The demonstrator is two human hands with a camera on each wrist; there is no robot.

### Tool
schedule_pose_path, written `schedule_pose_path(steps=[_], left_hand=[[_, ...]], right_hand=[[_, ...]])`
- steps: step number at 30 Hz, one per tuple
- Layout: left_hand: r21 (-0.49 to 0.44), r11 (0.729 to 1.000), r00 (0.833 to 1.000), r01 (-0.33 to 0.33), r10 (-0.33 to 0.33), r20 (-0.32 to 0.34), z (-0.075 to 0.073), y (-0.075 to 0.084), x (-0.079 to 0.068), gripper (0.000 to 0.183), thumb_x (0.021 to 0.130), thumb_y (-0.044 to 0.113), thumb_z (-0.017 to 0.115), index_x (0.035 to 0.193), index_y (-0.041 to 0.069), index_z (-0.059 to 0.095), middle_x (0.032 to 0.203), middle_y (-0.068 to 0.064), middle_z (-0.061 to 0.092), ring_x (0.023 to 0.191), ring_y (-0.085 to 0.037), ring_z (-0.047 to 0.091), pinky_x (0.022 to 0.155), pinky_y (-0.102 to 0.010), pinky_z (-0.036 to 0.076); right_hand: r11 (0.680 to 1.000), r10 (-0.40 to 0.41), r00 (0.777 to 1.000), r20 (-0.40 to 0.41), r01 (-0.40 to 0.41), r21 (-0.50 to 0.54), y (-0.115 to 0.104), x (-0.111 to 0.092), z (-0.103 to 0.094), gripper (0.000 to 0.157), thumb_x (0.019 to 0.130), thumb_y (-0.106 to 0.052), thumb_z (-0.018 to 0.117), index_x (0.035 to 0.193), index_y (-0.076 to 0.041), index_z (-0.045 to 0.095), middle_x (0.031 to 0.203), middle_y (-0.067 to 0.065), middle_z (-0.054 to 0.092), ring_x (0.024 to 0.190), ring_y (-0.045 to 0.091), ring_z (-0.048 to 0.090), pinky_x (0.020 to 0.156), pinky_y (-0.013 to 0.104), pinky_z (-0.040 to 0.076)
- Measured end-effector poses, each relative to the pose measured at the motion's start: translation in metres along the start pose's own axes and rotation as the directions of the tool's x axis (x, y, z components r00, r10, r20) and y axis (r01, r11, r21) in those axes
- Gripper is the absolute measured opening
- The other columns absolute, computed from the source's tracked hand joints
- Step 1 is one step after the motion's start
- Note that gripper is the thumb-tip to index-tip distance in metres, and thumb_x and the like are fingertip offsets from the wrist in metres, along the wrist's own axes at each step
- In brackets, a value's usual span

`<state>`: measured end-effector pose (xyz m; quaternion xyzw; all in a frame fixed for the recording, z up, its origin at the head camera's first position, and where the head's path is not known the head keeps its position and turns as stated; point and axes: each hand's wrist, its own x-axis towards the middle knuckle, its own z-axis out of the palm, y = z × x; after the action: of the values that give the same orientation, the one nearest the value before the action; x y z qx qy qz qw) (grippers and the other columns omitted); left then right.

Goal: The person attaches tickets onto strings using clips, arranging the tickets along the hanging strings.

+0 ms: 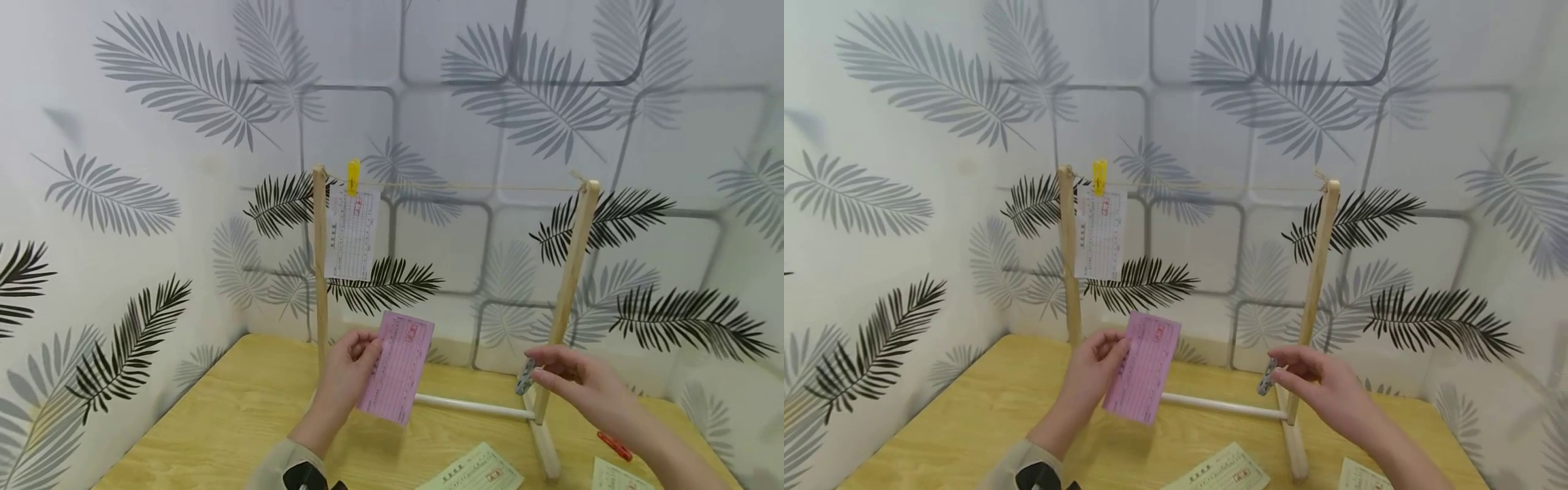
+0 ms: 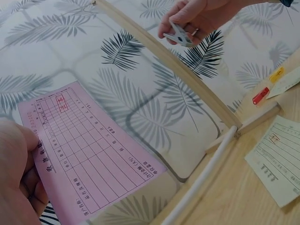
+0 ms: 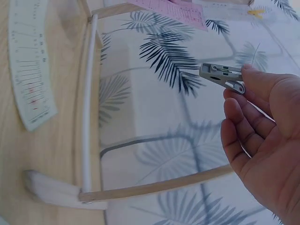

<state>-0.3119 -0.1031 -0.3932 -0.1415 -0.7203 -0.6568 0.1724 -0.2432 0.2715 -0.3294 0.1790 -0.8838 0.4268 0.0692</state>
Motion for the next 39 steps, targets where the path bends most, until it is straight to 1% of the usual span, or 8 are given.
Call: schedule_pose_path(steps=[5, 9, 14, 21, 25, 29, 33, 39], left_hand=[[0.020, 0.998, 0.998, -0.062, 0.062, -0.029, 0.002, 0.015, 0.007, 0.006, 0.100, 0.016, 0.065, 0.104, 0.012, 0.068, 0.083, -0.006, 0.069, 0.069, -0.020, 0.061, 0.057, -0.028, 0.051], [0.029, 0.995, 0.994, -0.095, 0.097, -0.053, 0.005, 0.029, 0.014, 0.005, 0.100, 0.017, 0.065, 0.103, 0.013, 0.068, 0.083, -0.005, 0.069, 0.069, -0.019, 0.061, 0.057, -0.028, 0.052], [0.024, 0.995, 0.992, -0.098, 0.099, -0.073, 0.005, 0.042, 0.022, 0.006, 0.100, 0.019, 0.065, 0.104, 0.015, 0.068, 0.084, -0.004, 0.070, 0.069, -0.020, 0.062, 0.057, -0.030, 0.053], [0.009, 0.993, 0.989, -0.120, 0.120, -0.084, 0.005, 0.061, 0.033, 0.008, 0.100, 0.021, 0.065, 0.104, 0.015, 0.068, 0.087, -0.005, 0.070, 0.072, -0.022, 0.063, 0.058, -0.033, 0.053], [0.022, 0.991, 0.986, -0.134, 0.136, -0.094, 0.005, 0.068, 0.041, 0.010, 0.101, 0.024, 0.065, 0.104, 0.016, 0.068, 0.086, -0.003, 0.070, 0.071, -0.020, 0.063, 0.058, -0.032, 0.052], [0.014, 0.988, 0.982, -0.156, 0.156, -0.108, 0.005, 0.073, 0.046, 0.010, 0.100, 0.022, 0.065, 0.104, 0.013, 0.068, 0.086, -0.004, 0.069, 0.070, -0.019, 0.062, 0.058, -0.030, 0.051], [0.008, 0.985, 0.979, -0.170, 0.169, -0.116, 0.003, 0.079, 0.049, 0.010, 0.100, 0.020, 0.066, 0.103, 0.011, 0.069, 0.085, -0.005, 0.069, 0.070, -0.018, 0.061, 0.058, -0.028, 0.050], [0.007, 0.988, 0.982, -0.153, 0.153, -0.114, 0.001, 0.085, 0.055, 0.010, 0.101, 0.023, 0.065, 0.103, 0.014, 0.069, 0.085, -0.004, 0.070, 0.070, -0.019, 0.062, 0.059, -0.031, 0.052]], right_hand=[[0.991, -0.100, 0.994, -0.040, 0.096, -0.088, -0.029, 0.014, -0.012, 0.036, 0.098, -0.038, 0.066, 0.129, -0.020, 0.065, 0.112, -0.002, 0.070, 0.093, 0.015, 0.066, 0.075, 0.030, 0.055], [0.978, -0.158, 0.986, -0.049, 0.150, -0.142, -0.054, 0.027, -0.025, 0.035, 0.099, -0.038, 0.065, 0.128, -0.019, 0.064, 0.112, -0.003, 0.070, 0.097, 0.016, 0.067, 0.078, 0.030, 0.056], [0.969, -0.177, 0.984, -0.036, 0.168, -0.181, -0.085, 0.041, -0.036, 0.037, 0.099, -0.041, 0.064, 0.130, -0.020, 0.064, 0.114, -0.005, 0.070, 0.103, 0.014, 0.067, 0.081, 0.030, 0.056], [0.949, -0.244, 0.969, -0.041, 0.230, -0.217, -0.120, 0.064, -0.049, 0.038, 0.100, -0.038, 0.064, 0.133, -0.021, 0.063, 0.117, -0.003, 0.071, 0.105, 0.012, 0.067, 0.085, 0.033, 0.055], [0.943, -0.251, 0.965, -0.075, 0.226, -0.243, -0.137, 0.077, -0.053, 0.041, 0.099, -0.041, 0.064, 0.136, -0.022, 0.061, 0.119, -0.001, 0.070, 0.108, 0.013, 0.066, 0.090, 0.038, 0.053], [0.946, -0.235, 0.966, -0.104, 0.203, -0.251, -0.152, 0.089, -0.054, 0.043, 0.098, -0.041, 0.065, 0.136, -0.020, 0.062, 0.119, 0.000, 0.070, 0.110, 0.015, 0.065, 0.092, 0.042, 0.052], [0.936, -0.248, 0.963, -0.105, 0.210, -0.284, -0.163, 0.099, -0.057, 0.042, 0.099, -0.041, 0.065, 0.134, -0.019, 0.062, 0.120, 0.001, 0.069, 0.111, 0.017, 0.064, 0.092, 0.044, 0.051], [0.939, -0.249, 0.963, -0.102, 0.214, -0.268, -0.181, 0.116, -0.061, 0.042, 0.098, -0.043, 0.065, 0.132, -0.019, 0.062, 0.122, 0.000, 0.067, 0.114, 0.017, 0.061, 0.096, 0.045, 0.048]])
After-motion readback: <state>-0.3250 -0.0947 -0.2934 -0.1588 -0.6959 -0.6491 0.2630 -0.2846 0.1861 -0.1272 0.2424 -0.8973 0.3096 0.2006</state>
